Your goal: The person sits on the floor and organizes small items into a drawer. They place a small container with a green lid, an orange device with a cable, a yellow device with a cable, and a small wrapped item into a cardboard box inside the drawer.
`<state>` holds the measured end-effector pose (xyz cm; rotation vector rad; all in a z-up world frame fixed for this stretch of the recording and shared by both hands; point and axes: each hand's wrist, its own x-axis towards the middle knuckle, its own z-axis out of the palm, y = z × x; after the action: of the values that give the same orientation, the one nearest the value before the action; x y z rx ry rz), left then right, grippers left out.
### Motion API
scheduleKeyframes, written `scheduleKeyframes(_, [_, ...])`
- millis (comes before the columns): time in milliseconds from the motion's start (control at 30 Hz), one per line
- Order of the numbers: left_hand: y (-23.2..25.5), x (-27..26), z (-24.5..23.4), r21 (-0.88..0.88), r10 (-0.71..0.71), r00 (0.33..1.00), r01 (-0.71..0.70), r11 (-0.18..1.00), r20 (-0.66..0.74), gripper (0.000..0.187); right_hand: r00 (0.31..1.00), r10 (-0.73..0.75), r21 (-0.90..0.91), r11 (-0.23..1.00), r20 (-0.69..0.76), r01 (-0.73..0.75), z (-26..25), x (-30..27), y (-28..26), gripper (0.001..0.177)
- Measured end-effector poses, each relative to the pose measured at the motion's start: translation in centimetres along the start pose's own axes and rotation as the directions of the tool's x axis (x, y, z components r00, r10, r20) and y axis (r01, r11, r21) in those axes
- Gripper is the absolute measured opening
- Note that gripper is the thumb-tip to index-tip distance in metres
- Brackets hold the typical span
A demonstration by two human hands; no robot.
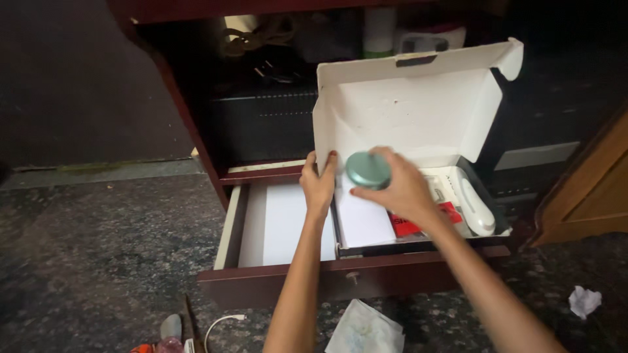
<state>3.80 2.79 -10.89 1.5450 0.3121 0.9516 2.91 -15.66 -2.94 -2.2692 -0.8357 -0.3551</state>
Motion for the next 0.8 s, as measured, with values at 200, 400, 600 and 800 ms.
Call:
scheduleKeyframes(200, [0.7,0.3,-0.2,0.001,-0.077,0.997,0.077,0.997,-0.015,0.041,0.972,0.204,-0.142,0.972,0.114,-0.187,1.1,-0.7,-1.6,0.078])
scheduleKeyframes(400, [3.2,-0.9,-0.7,0.043,-0.072,0.964,0.063,0.997,0.256,0.069,0.991,-0.056,-0.066,0.996,0.119,0.064,1.4,-0.3,0.2,0.096])
scheduleKeyframes(600, [3.8,-0.5,-0.5,0.006,-0.059,0.959,0.059,0.998,0.277,0.073,0.936,0.287,-0.038,0.958,0.205,-0.285,-1.7,-1.0,1.1,0.112])
scheduleKeyframes(800, [2.2,-0.5,-0.1,0.019,-0.065,0.969,0.062,0.998,0.24,0.061,0.867,0.43,-0.14,0.903,0.253,-0.407,1.4,-1.9,0.6,0.131])
